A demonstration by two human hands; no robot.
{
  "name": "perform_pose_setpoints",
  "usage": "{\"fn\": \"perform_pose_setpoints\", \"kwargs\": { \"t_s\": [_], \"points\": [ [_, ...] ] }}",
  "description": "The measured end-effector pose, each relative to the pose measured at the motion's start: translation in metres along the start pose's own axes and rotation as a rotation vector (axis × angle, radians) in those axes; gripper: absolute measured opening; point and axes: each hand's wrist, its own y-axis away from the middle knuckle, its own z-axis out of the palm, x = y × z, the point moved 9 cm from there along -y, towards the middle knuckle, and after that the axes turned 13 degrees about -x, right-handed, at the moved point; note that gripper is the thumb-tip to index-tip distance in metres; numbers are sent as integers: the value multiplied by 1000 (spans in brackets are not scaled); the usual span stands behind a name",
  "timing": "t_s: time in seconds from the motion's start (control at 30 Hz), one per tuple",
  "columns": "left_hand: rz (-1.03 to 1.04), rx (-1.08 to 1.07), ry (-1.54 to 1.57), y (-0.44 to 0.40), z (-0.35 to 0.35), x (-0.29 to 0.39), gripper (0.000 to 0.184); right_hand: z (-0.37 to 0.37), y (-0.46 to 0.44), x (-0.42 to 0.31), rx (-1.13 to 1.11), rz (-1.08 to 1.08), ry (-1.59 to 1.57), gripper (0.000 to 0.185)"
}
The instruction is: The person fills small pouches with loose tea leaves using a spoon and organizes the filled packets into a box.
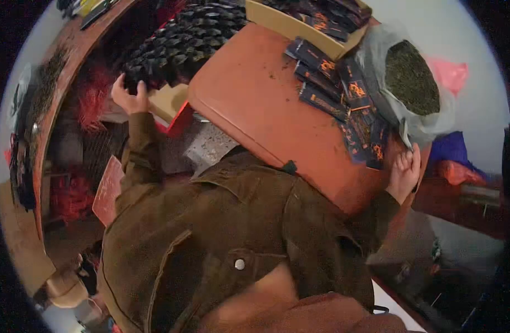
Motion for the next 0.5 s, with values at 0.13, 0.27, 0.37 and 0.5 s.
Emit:
{"fn": "perform_pose_setpoints", "kwargs": {
  "t_s": [0.13,0.27,0.37,0.5],
  "points": [
    [108,-407,450,-3,73,117,54,8,1,-3,171,-27,55,30],
    [153,-828,740,13,142,227,52,22,3,-6,169,-38,45,30],
    [221,-922,812,19,160,292,48,22,4,-9,138,-38,65,30],
    [628,-972,869,25,161,385,48,33,7,-5,224,-4,33,28]
  ]
}}
